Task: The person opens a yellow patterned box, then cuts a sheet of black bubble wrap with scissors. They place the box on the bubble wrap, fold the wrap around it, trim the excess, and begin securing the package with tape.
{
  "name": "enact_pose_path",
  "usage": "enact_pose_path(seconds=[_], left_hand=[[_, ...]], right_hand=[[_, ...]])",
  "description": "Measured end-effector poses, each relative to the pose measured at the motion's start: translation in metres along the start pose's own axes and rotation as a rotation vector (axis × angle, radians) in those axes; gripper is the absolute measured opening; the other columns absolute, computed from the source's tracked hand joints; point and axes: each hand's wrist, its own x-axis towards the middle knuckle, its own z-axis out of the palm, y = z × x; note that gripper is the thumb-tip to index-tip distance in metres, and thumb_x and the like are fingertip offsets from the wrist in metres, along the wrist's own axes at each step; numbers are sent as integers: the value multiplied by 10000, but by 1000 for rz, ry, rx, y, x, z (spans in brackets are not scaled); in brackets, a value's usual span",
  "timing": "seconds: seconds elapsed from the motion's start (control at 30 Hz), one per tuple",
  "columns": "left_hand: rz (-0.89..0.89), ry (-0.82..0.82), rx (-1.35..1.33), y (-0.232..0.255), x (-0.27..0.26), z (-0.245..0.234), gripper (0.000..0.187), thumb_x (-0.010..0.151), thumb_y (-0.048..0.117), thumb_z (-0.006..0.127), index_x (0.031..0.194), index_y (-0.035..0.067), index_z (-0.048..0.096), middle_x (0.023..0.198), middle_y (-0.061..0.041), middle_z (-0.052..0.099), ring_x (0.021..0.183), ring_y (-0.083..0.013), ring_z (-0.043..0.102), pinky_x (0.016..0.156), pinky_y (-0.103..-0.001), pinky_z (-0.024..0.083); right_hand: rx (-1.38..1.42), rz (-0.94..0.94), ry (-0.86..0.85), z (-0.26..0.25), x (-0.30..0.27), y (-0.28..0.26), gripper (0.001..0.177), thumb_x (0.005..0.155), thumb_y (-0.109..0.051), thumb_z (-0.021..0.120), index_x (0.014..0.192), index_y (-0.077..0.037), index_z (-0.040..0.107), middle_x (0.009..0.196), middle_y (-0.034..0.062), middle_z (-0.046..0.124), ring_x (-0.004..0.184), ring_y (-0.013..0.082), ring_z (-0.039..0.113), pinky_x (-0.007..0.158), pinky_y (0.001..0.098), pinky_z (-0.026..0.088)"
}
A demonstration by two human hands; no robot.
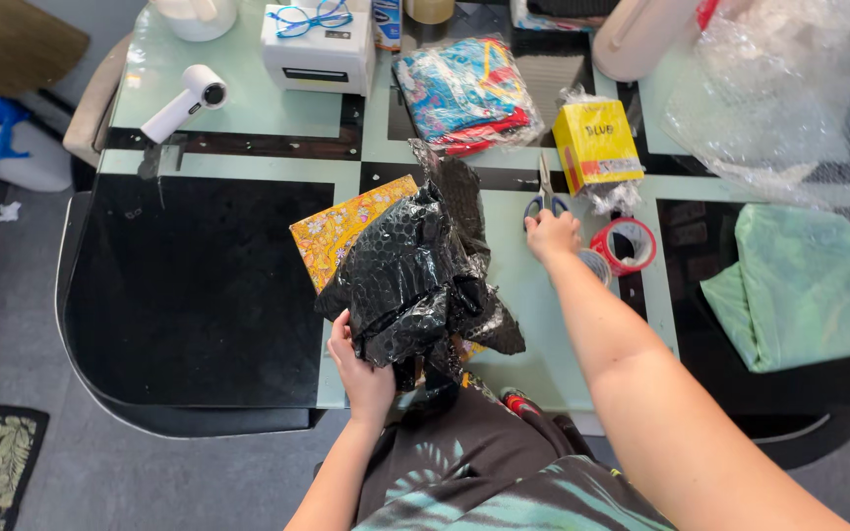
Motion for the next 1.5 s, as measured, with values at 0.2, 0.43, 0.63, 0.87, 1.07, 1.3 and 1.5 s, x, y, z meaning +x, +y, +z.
enact_pose_path(seconds=[0.2,0.43,0.63,0.87,1.07,1.3,1.5], left_hand=[[29,68,-18,2,-4,22,616,903,84,705,1426,7,388,1216,-157,534,1047,-255,581,927,-360,485],[-42,4,-61,-1,-2,34,649,887,100,717,1422,3,362,1101,-133,577,972,-224,602,867,-343,498],[-97,-167,-126,26,8,30,798,795,219,776,1423,5,333,1194,-139,633,1104,-256,663,941,-337,515],[777,-84,98,118,87,-18,1121,684,589,796,1502,-31,346,1459,-250,472,1397,-415,457,1188,-489,342],[1002,-443,392,180,147,-15,796,800,495,827,1430,88,561,1466,-153,521,1370,-377,497,1104,-485,402],[1041,-401,389,167,139,-10,494,797,436,845,1053,66,640,1167,-104,587,1195,-354,559,1022,-485,430],[922,-583,183,151,146,-9,397,882,323,823,808,43,551,1112,-105,662,1109,-335,612,974,-474,480]], right_hand=[[110,14,10,-16,0,-37,783,734,-200,844,1387,-4,460,1204,325,534,1018,461,616,908,489,529],[1319,-37,-624,-125,-53,-55,714,788,-74,795,1404,-98,437,1059,119,562,899,204,608,813,330,526],[1135,-511,-434,-144,-140,-82,651,776,10,820,1304,-124,464,1012,24,577,895,80,572,803,234,501],[1144,-579,-275,-155,-166,-80,628,781,95,771,1264,-120,432,981,9,605,861,91,558,771,257,504],[1278,-627,-226,-157,-185,-77,630,788,119,737,1271,-111,403,1032,57,689,925,103,662,811,271,552],[1552,-471,-154,-141,-203,-88,635,779,165,730,1259,-113,422,1019,76,679,934,137,673,841,295,570],[1748,-379,-174,-142,-201,-90,638,738,190,696,1236,-126,451,1019,64,667,899,143,679,784,300,582]])
